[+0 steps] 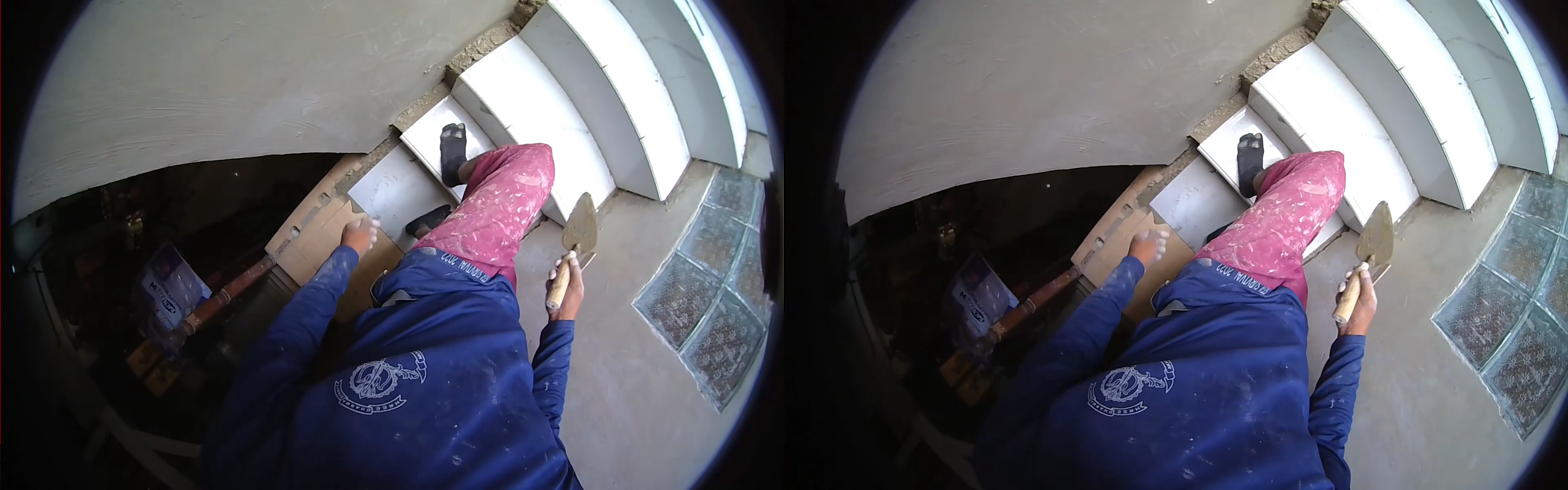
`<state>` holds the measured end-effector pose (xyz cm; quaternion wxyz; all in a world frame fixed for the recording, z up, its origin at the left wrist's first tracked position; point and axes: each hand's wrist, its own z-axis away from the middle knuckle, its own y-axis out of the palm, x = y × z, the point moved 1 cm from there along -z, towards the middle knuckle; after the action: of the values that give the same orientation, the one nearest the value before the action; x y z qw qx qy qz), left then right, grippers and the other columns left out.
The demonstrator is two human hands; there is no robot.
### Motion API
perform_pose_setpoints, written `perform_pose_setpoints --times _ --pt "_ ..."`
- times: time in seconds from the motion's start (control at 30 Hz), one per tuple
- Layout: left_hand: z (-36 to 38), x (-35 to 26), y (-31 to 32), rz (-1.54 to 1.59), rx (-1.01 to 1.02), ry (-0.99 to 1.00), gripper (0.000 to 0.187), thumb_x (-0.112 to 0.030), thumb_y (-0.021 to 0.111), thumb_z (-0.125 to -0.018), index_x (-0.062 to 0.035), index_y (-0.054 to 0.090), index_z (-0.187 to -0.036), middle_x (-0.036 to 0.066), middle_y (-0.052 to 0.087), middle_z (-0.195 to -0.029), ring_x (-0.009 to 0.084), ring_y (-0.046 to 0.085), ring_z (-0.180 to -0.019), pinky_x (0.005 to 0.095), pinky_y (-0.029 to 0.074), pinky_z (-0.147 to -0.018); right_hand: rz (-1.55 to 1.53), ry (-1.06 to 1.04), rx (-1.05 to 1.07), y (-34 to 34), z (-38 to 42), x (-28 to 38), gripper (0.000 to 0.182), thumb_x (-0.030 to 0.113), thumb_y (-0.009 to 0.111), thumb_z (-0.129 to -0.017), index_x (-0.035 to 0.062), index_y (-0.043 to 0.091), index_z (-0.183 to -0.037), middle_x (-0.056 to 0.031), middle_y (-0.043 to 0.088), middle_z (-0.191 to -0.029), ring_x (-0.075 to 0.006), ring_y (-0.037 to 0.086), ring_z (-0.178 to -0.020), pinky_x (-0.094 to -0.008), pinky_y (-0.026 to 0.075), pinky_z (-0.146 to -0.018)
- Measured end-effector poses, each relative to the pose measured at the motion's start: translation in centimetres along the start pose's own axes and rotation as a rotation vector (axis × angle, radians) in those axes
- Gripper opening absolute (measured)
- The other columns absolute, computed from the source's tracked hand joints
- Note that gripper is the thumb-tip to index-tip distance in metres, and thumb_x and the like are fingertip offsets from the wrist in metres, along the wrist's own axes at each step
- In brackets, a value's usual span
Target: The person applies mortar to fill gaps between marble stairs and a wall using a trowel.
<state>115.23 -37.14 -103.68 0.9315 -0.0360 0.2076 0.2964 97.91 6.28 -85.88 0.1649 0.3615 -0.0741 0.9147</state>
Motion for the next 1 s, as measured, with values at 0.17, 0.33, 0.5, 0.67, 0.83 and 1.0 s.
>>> perform_pose_setpoints --times 0.17,0.33,0.5,0.67,0.83,1.0 --pt "2.5 3.9 1.7 -0.160 -0.044 -0.015 0.037 -0.035 0.051 -0.097 -0.0029 0.067 -0.087 0.002 0.057 -0.063 0.0113 0.051 -0.048 0.0274 0.041 -0.045 0.010 0.047 0.050 0.6 0.3 -0.8 0.027 0.030 0.062 -0.095 0.0047 0.058 -0.104 -0.0067 0.063 -0.084 -0.0150 0.061 -0.055 -0.0244 0.049 -0.042" --pt "3.8 0.1 6.6 -0.177 -0.001 0.083 0.044 -0.039 0.051 -0.097 0.0009 0.067 -0.090 0.008 0.064 -0.071 0.0173 0.058 -0.057 0.0298 0.045 -0.052 0.027 0.013 0.119 0.7 0.6 0.0 0.028 0.031 0.064 -0.094 0.0048 0.059 -0.103 -0.0070 0.064 -0.084 -0.0162 0.062 -0.056 -0.0248 0.049 -0.046" --pt "2.6 -6.5 7.5 -0.362 -0.003 0.268 0.042 -0.039 0.055 -0.096 -0.0003 0.071 -0.096 0.010 0.069 -0.077 0.0151 0.063 -0.066 0.0284 0.048 -0.059 -0.014 -0.001 0.184 1.9 1.2 -0.1 0.028 0.030 0.062 -0.095 0.0044 0.059 -0.106 -0.0075 0.064 -0.086 -0.0160 0.062 -0.058 -0.0248 0.048 -0.046" --pt "4.0 -9.9 8.2 -0.709 0.075 0.537 0.048 -0.043 0.055 -0.097 0.0029 0.068 -0.096 0.006 0.067 -0.082 0.0139 0.060 -0.067 0.0287 0.047 -0.062 -0.071 -0.024 0.229 2.7 2.2 -0.4 0.035 0.030 0.057 -0.098 0.0028 0.055 -0.119 -0.0071 0.063 -0.090 -0.0150 0.061 -0.059 -0.0234 0.047 -0.046" --pt "6.1 -8.4 11.0 -0.621 0.389 0.254 0.056 -0.045 0.052 -0.100 0.0077 0.066 -0.111 0.010 0.069 -0.102 0.0168 0.062 -0.090 0.0302 0.048 -0.083 -0.098 -0.026 0.286 2.5 2.7 -0.4 0.040 0.031 0.054 -0.099 0.0043 0.050 -0.128 -0.0053 0.060 -0.089 -0.0135 0.060 -0.059 -0.0223 0.045 -0.047" --pt "8.7 -8.7 10.8 -0.565 0.493 0.179 0.054 -0.043 0.052 -0.101 0.0078 0.064 -0.116 0.011 0.069 -0.107 0.0148 0.060 -0.099 0.0279 0.045 -0.092 -0.053 -0.042 0.324 2.3 2.5 0.0 0.040 0.032 0.055 -0.098 0.0064 0.050 -0.129 -0.0044 0.060 -0.088 -0.0124 0.058 -0.059 -0.0222 0.045 -0.047"
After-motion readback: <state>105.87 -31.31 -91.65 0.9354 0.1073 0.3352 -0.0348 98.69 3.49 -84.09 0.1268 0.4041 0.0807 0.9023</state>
